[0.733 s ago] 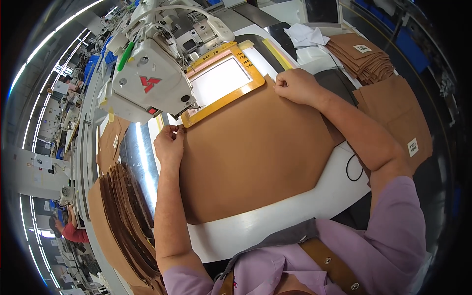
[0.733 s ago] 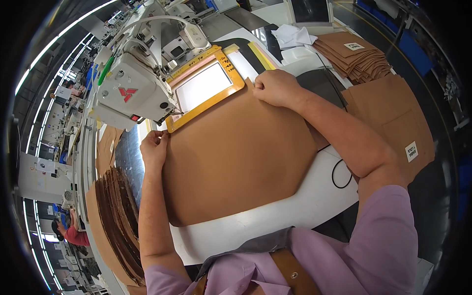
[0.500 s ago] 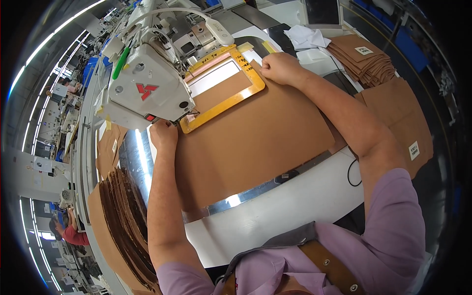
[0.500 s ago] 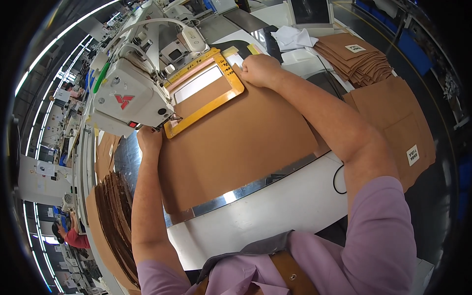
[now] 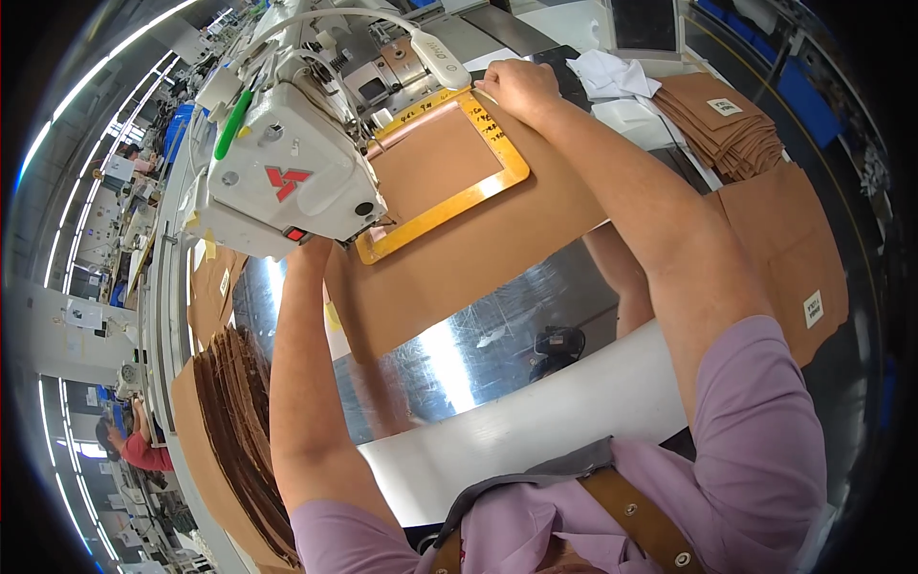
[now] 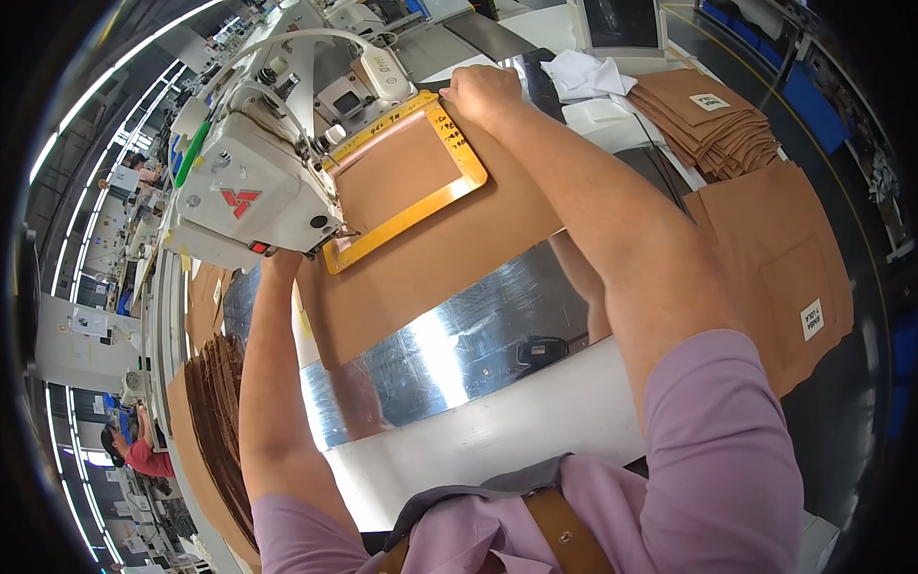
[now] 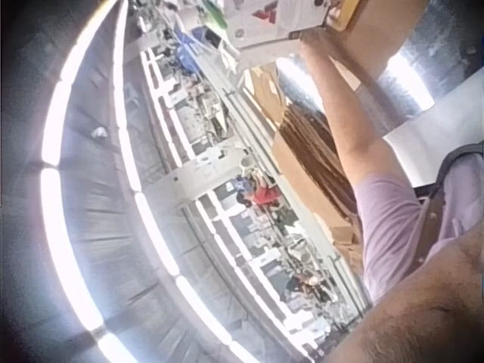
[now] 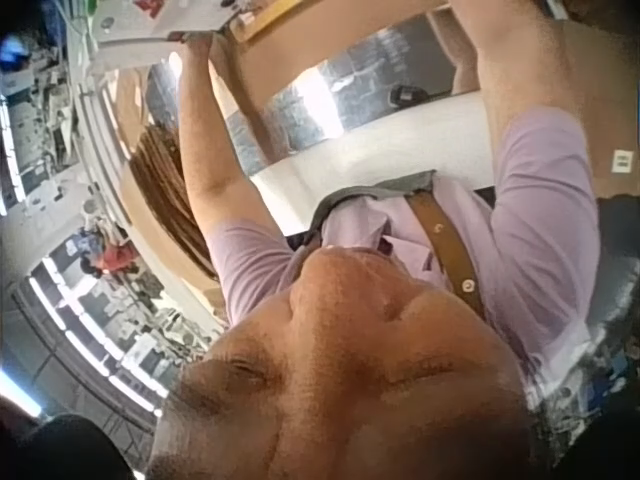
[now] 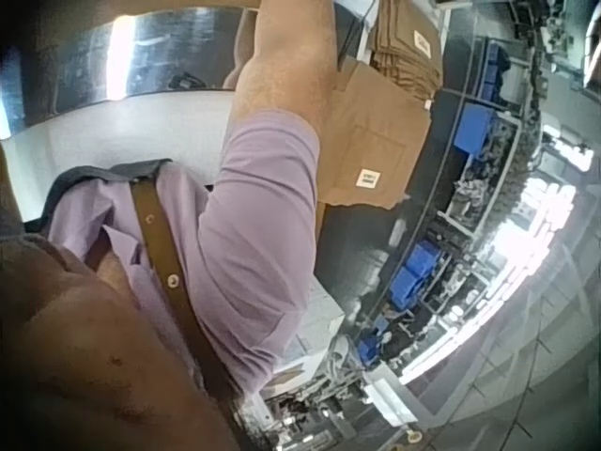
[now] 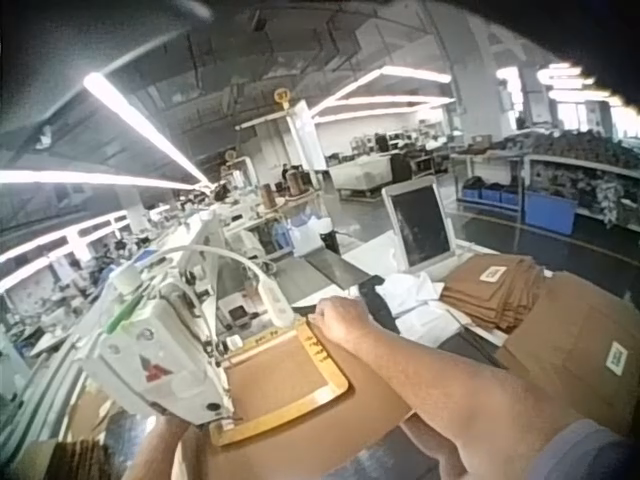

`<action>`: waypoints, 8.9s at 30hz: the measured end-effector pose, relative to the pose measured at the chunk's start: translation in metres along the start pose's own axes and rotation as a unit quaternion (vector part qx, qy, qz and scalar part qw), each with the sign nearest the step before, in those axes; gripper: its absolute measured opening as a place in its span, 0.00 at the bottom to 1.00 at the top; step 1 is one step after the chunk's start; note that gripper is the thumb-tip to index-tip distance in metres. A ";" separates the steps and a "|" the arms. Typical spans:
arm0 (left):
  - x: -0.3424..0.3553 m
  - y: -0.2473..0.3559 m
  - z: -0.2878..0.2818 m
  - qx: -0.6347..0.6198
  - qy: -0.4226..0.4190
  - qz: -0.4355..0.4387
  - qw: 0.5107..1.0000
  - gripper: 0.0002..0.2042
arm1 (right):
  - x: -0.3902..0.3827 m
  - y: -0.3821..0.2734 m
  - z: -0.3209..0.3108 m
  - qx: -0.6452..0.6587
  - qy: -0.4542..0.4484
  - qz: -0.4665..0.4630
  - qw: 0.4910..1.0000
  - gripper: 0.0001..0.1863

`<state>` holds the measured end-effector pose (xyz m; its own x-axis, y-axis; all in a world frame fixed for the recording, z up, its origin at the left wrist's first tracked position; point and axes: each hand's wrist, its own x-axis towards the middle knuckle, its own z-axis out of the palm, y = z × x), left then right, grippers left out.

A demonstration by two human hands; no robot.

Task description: Operating an industrial sewing machine to stitch leather panels for bags.

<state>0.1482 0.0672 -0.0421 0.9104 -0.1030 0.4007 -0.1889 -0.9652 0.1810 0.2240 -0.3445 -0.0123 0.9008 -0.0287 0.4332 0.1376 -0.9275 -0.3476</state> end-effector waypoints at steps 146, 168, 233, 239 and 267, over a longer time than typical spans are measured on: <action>-0.147 0.068 -0.061 -0.024 0.055 0.027 0.998 0.16 | -0.183 0.056 -0.094 -0.072 -0.007 -0.206 0.976 0.19; -0.149 0.067 -0.057 -0.041 0.073 0.046 0.995 0.17 | -0.183 0.064 -0.089 -0.075 -0.038 -0.191 0.978 0.20; -0.147 0.190 -0.018 -0.640 -0.175 -0.124 0.737 0.24 | -0.241 -0.051 -0.109 0.240 -0.076 -0.400 0.881 0.13; -0.147 0.190 -0.049 -0.633 -0.161 -0.090 0.752 0.23 | -0.186 -0.023 -0.074 0.173 -0.083 -0.318 0.928 0.29; -0.096 0.126 -0.032 -0.453 -0.022 -0.205 0.867 0.11 | -0.077 0.007 -0.039 0.417 -0.262 -0.115 0.862 0.11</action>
<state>0.0258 -0.0367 -0.0292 0.9790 0.1757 0.1037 -0.0387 -0.3392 0.9399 0.1394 -0.3635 -0.0157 0.8425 0.4957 0.2111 0.3890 -0.2884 -0.8749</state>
